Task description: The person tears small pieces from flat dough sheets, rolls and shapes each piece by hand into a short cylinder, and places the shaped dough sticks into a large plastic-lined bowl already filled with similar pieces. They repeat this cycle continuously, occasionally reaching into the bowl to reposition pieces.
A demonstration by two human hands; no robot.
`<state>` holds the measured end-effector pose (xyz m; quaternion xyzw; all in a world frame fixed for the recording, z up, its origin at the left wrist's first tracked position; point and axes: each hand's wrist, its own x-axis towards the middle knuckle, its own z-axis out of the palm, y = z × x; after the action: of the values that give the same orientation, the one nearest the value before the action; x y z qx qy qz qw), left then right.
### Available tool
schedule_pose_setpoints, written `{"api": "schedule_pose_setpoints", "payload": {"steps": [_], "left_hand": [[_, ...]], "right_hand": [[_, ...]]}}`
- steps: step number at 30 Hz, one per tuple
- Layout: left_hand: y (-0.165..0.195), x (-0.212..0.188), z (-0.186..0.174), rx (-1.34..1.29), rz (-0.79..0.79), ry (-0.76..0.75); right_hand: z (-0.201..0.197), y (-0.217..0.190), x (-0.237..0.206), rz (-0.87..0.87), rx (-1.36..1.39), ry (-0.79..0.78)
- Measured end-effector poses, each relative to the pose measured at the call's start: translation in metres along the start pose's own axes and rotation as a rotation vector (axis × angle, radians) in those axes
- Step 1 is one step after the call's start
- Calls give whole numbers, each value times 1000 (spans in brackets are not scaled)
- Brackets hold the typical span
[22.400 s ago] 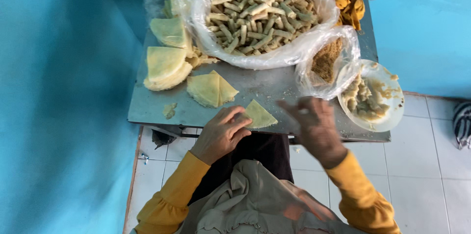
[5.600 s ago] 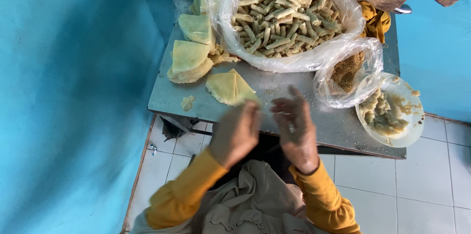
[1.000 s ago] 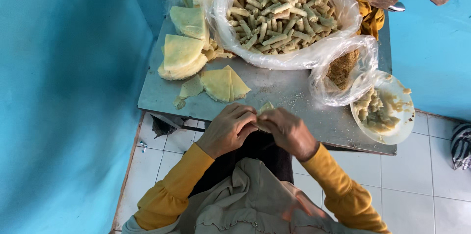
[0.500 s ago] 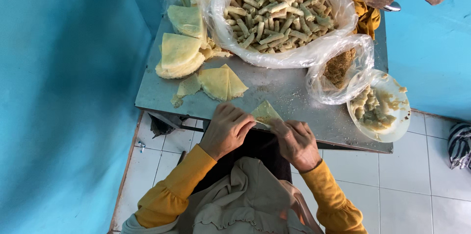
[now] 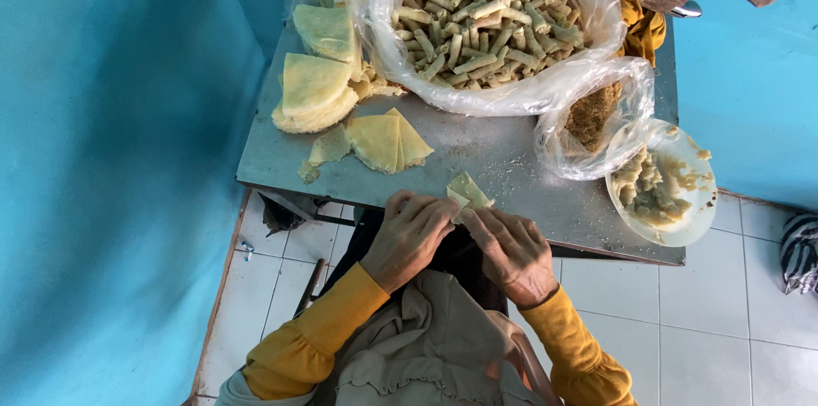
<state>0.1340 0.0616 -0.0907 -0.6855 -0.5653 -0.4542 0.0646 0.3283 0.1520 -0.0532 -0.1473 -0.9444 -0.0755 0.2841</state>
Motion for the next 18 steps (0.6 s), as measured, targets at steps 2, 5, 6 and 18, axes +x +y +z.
{"api": "schedule_pose_setpoints", "payload": {"steps": [2,5,6,18], "left_hand": [[-1,-2,1,-1,4,-13],[-3,-5,3,-4,10,-26],[-3,-5,4,-6,10,-29],[-7,-7,9,-16,25,-32]], "right_hand": [[4,0,-1,20,86,66],[11,-1,-3,176,390,124],[13,-2,-4,251,520,136],[6,8,12,450,510,-18]]}}
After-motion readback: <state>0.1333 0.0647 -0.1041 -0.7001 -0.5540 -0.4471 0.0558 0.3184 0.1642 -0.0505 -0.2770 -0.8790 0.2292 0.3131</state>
